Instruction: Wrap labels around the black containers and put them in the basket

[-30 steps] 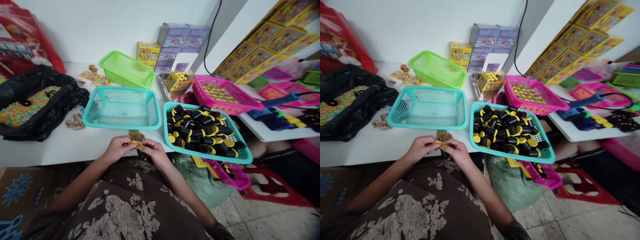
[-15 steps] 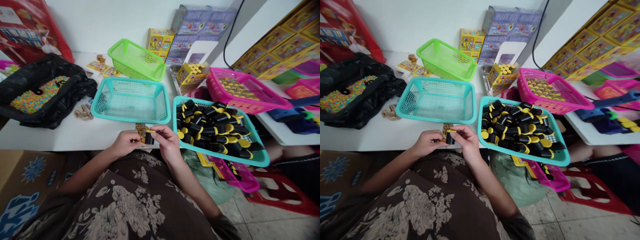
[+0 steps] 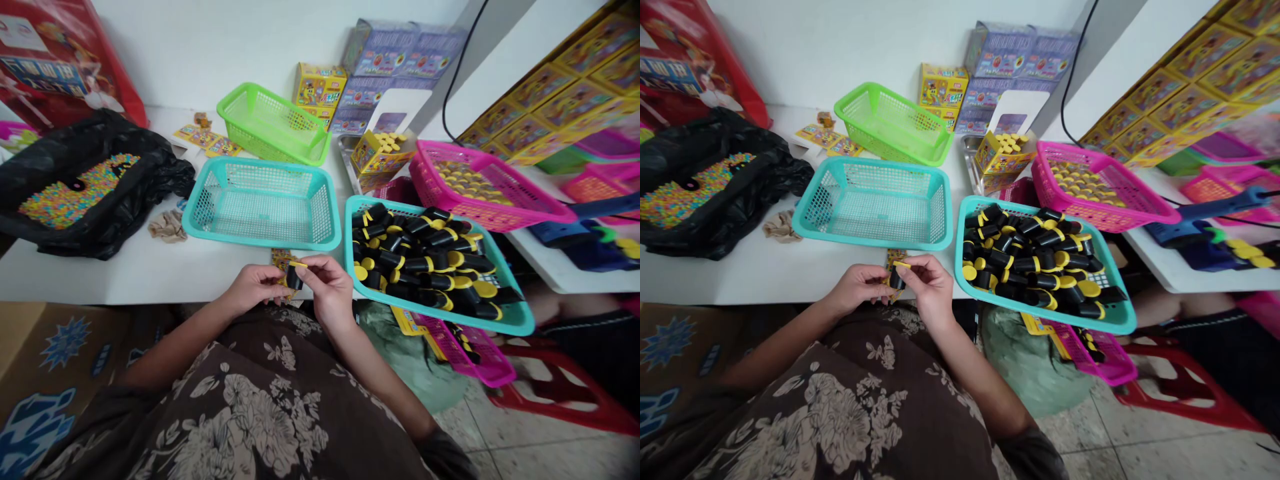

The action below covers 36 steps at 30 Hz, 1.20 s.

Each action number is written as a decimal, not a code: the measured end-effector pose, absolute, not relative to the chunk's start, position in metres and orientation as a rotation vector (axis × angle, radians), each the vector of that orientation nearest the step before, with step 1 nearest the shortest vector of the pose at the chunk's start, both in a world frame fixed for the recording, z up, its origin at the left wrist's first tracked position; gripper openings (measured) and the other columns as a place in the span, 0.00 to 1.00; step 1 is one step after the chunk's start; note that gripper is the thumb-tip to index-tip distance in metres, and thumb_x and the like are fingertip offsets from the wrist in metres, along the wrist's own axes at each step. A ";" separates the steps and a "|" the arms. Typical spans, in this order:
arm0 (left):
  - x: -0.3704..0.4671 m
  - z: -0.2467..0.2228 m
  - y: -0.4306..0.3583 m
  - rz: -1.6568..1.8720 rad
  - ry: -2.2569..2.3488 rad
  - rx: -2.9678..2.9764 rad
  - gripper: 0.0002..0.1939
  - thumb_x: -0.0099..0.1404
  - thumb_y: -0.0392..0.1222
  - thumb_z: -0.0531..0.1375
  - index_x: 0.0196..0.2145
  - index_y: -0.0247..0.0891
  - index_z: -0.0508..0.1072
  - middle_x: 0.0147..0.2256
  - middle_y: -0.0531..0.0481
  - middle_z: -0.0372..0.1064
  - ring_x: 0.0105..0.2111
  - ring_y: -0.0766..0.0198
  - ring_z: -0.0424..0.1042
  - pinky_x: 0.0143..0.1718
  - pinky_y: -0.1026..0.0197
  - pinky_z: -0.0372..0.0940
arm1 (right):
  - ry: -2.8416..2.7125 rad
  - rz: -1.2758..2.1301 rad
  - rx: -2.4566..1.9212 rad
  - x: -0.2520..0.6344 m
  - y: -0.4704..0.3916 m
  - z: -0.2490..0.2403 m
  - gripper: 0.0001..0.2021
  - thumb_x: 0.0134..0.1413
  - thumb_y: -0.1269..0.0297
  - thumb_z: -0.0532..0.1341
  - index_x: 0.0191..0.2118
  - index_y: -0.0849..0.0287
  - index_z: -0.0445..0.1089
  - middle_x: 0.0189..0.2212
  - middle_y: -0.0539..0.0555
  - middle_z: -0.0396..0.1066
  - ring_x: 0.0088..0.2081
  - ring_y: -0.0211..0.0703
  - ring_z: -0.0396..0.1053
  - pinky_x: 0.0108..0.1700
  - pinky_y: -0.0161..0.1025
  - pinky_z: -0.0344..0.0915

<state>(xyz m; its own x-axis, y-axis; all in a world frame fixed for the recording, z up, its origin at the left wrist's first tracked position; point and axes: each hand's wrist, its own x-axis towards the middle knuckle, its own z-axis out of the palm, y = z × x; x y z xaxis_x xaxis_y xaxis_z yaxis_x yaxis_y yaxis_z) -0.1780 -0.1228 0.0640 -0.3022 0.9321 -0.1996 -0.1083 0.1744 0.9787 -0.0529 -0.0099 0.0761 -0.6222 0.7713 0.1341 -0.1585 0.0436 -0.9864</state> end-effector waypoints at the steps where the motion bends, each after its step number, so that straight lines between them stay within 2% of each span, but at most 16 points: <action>1: -0.177 0.063 -0.122 1.337 1.437 0.828 0.13 0.54 0.48 0.68 0.28 0.34 0.76 0.22 0.51 0.71 0.21 0.67 0.67 0.21 0.66 0.56 | -1.633 1.632 -0.599 -0.052 -0.011 0.077 0.06 0.47 0.61 0.68 0.32 0.52 0.71 0.30 0.50 0.73 0.34 0.43 0.71 0.40 0.45 0.70; 7: -0.171 0.056 -0.119 1.506 1.320 0.678 0.14 0.47 0.46 0.72 0.27 0.33 0.76 0.23 0.54 0.69 0.23 0.69 0.65 0.28 0.64 0.60 | -1.751 1.472 -0.540 -0.050 -0.011 0.073 0.05 0.52 0.61 0.66 0.34 0.51 0.71 0.33 0.52 0.73 0.38 0.45 0.72 0.40 0.46 0.71; 12: -0.171 0.054 -0.118 1.482 1.153 0.593 0.18 0.45 0.44 0.73 0.33 0.33 0.79 0.30 0.48 0.75 0.30 0.63 0.71 0.36 0.60 0.64 | -1.812 1.379 -0.462 -0.046 -0.009 0.072 0.04 0.52 0.62 0.67 0.33 0.51 0.71 0.36 0.53 0.73 0.39 0.45 0.72 0.42 0.46 0.71; 17: -0.172 0.054 -0.119 1.461 1.210 0.662 0.16 0.44 0.43 0.74 0.31 0.33 0.79 0.28 0.50 0.72 0.29 0.64 0.69 0.33 0.62 0.62 | -1.870 1.377 -0.345 -0.045 -0.006 0.074 0.04 0.51 0.65 0.68 0.32 0.52 0.72 0.35 0.52 0.74 0.39 0.45 0.73 0.45 0.48 0.71; 23: -0.167 0.051 -0.118 1.529 1.183 0.593 0.18 0.43 0.46 0.74 0.29 0.33 0.77 0.26 0.52 0.71 0.27 0.66 0.67 0.31 0.62 0.62 | -1.853 1.445 -0.450 -0.044 -0.004 0.072 0.06 0.52 0.62 0.67 0.30 0.53 0.69 0.31 0.51 0.72 0.36 0.44 0.72 0.40 0.45 0.71; 29: -0.165 0.048 -0.118 1.527 1.127 0.567 0.21 0.40 0.46 0.76 0.28 0.32 0.76 0.25 0.51 0.71 0.26 0.66 0.68 0.32 0.61 0.63 | -1.872 1.382 -0.431 -0.040 -0.004 0.070 0.06 0.51 0.63 0.67 0.30 0.52 0.69 0.33 0.52 0.72 0.37 0.45 0.72 0.41 0.47 0.71; 33: -0.163 0.045 -0.117 1.521 1.025 0.466 0.23 0.41 0.50 0.76 0.31 0.33 0.77 0.27 0.50 0.72 0.27 0.65 0.70 0.33 0.59 0.65 | -1.861 1.377 -0.401 -0.040 -0.005 0.072 0.05 0.51 0.64 0.67 0.30 0.52 0.69 0.32 0.52 0.73 0.36 0.44 0.72 0.41 0.47 0.70; 36: -0.162 0.043 -0.116 1.536 1.011 0.481 0.24 0.39 0.52 0.76 0.27 0.33 0.75 0.26 0.50 0.70 0.27 0.65 0.68 0.33 0.60 0.64 | -1.900 1.345 -0.393 -0.040 -0.007 0.074 0.06 0.48 0.65 0.68 0.29 0.52 0.69 0.32 0.52 0.73 0.36 0.45 0.72 0.42 0.48 0.70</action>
<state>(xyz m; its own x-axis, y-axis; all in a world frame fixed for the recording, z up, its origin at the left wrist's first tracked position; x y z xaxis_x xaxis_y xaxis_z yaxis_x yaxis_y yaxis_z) -0.1619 -0.1160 0.0426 -0.2390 0.9428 -0.2326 -0.5862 0.0509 0.8086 -0.0395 -0.0073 0.0740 -0.6632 0.6302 0.4038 -0.1714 0.3973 -0.9015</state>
